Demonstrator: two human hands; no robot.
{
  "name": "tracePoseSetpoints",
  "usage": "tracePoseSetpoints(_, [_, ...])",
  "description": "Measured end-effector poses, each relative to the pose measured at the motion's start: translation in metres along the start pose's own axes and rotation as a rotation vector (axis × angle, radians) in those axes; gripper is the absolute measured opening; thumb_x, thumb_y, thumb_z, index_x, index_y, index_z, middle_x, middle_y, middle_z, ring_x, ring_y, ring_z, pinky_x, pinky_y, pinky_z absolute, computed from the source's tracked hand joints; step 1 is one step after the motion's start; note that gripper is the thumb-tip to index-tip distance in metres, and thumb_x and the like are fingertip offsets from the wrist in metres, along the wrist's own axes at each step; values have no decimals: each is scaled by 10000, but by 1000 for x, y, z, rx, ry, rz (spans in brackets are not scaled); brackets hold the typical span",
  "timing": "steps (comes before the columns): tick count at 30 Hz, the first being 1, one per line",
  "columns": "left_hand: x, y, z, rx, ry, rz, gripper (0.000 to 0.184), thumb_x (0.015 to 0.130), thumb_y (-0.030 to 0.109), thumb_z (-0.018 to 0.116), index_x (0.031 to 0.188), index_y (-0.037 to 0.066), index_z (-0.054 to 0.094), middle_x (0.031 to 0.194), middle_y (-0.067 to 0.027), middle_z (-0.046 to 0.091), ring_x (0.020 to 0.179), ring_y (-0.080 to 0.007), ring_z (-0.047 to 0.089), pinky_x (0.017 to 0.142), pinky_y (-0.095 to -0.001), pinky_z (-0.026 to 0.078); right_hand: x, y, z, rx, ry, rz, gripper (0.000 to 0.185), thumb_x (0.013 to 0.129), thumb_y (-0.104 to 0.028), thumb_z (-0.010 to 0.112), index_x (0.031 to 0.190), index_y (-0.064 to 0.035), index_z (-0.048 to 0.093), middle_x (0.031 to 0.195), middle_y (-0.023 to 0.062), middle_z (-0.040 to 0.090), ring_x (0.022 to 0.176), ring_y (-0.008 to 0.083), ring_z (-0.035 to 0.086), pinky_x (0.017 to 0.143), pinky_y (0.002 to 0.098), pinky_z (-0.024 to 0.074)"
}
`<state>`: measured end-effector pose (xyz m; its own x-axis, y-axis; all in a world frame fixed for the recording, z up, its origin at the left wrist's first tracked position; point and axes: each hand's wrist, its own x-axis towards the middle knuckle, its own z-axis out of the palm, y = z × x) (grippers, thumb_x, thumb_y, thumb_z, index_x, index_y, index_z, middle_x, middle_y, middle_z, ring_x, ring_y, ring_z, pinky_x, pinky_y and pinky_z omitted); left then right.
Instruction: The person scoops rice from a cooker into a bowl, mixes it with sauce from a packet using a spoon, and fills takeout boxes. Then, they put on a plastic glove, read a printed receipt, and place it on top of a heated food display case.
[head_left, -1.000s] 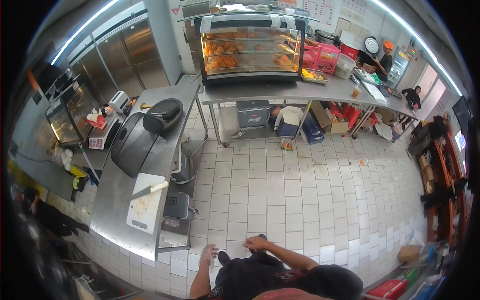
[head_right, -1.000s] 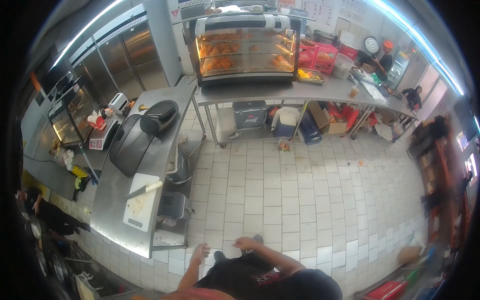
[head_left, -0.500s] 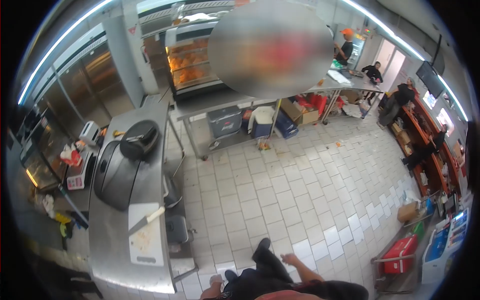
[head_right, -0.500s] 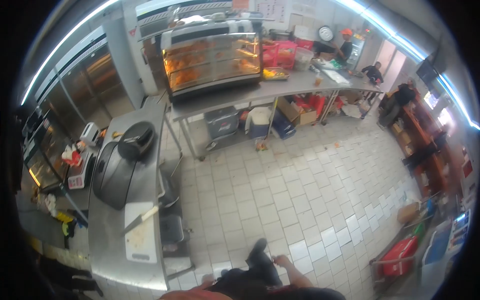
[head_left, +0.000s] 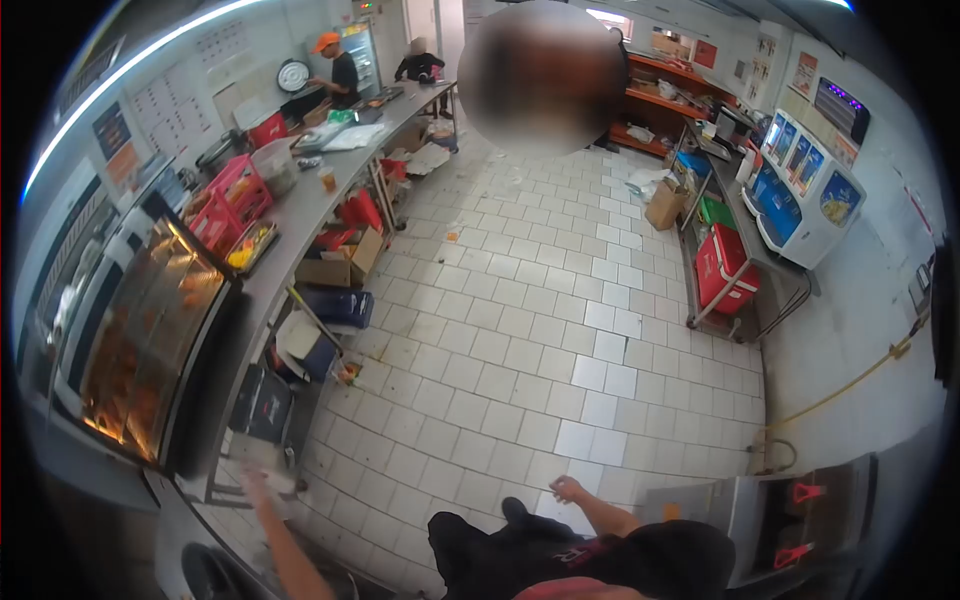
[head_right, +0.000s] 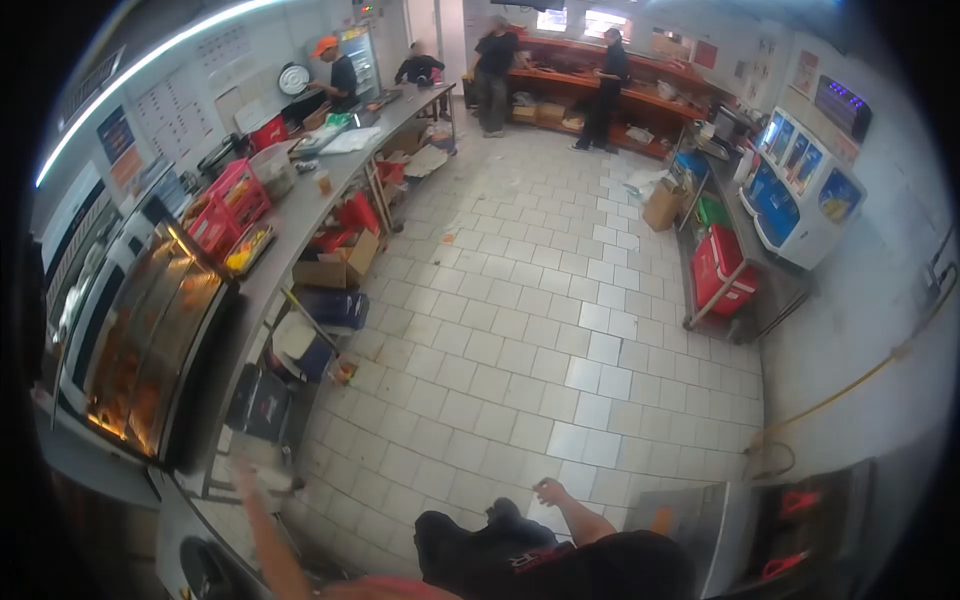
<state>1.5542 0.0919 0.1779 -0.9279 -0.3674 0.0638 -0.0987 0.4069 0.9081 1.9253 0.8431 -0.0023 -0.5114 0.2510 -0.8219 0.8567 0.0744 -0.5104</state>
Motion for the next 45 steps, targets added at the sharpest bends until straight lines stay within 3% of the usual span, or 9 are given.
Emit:
tracePoseSetpoints(12, [447, 247, -135, 519, 353, 576, 464, 987, 317, 527, 1381, 72, 524, 1379, -145, 559, 1274, -284, 522, 1059, -374, 377, 82, -123, 145, 281, 206, 121, 436, 922, -372, 621, 1180, -21, 594, 940, 143, 704, 739, 243, 694, 620, 399, 571])
tracePoseSetpoints(16, [544, 297, -147, 190, 350, 391, 449, 1008, 324, 477, 1399, 105, 516, 1425, -138, 520, 1322, -304, 483, 1074, -368, 378, 109, -216, 228, 455, 171, 1, 445, 918, -387, 659, 1178, -38, 566, 918, 138, 700, 716, 224, 687, 623, 387, 566])
tracePoseSetpoints(19, [627, 278, -182, 1126, 592, 731, 490, 1028, 375, 400, 1440, 115, 458, 1472, -154, 454, 1358, -325, 426, 1097, -391, 367, 115, -290, 279, 307, 122, -72, 442, 912, -399, 670, 1152, -37, 586, 908, 129, 702, 697, 199, 677, 570, 342, 553])
tracePoseSetpoints(22, [686, 271, -197, 1200, 788, 798, 451, 1052, 326, 340, 1466, 166, 420, 1527, -166, 361, 1373, -373, 383, 1126, -430, 359, 146, -317, 334, 391, 52, -179, 427, 935, -376, 649, 1177, -30, 581, 913, 140, 696, 636, 179, 642, 511, 307, 516])
tracePoseSetpoints(24, [614, 356, -170, 893, 688, 536, 433, 1065, 267, 303, 1475, 180, 410, 1551, -163, 322, 1368, -381, 385, 1127, -431, 368, 144, -336, 349, 454, 63, -171, 418, 942, -369, 641, 1182, -32, 581, 922, 143, 694, 617, 174, 629, 500, 304, 506])
tracePoseSetpoints(31, [716, 339, -220, 1302, 794, 778, 454, 1042, 295, 390, 1471, 150, 419, 1468, -96, 478, 1262, -244, 520, 1027, -355, 444, 136, -310, 414, 206, 233, -287, 344, 919, -313, 647, 1090, -15, 649, 835, 125, 713, 676, 178, 671, 559, 300, 539])
tracePoseSetpoints(33, [728, 342, -220, 1265, 701, 759, 476, 1034, 343, 401, 1458, 127, 429, 1457, -106, 484, 1238, -294, 531, 1043, -398, 427, 125, -306, 429, 464, 319, 7, 333, 910, -294, 650, 1053, 7, 663, 818, 118, 717, 686, 178, 678, 578, 298, 548])
tracePoseSetpoints(36, [737, 347, -217, 1278, 624, 739, 496, 1028, 364, 403, 1454, 110, 428, 1459, -106, 478, 1209, -329, 546, 1056, -424, 419, 164, -247, 453, 98, 458, -280, 340, 906, -275, 652, 1043, 36, 660, 823, 114, 718, 688, 180, 682, 581, 304, 550])
tracePoseSetpoints(45, [769, 354, -181, 1283, 635, 692, 527, 1012, 376, 437, 1491, 161, 399, 1481, -84, 464, 1219, -277, 555, 1037, -361, 457, 103, -304, 447, 515, 338, 45, 343, 912, -291, 645, 1064, 15, 658, 827, 97, 707, 669, 173, 671, 544, 310, 537])
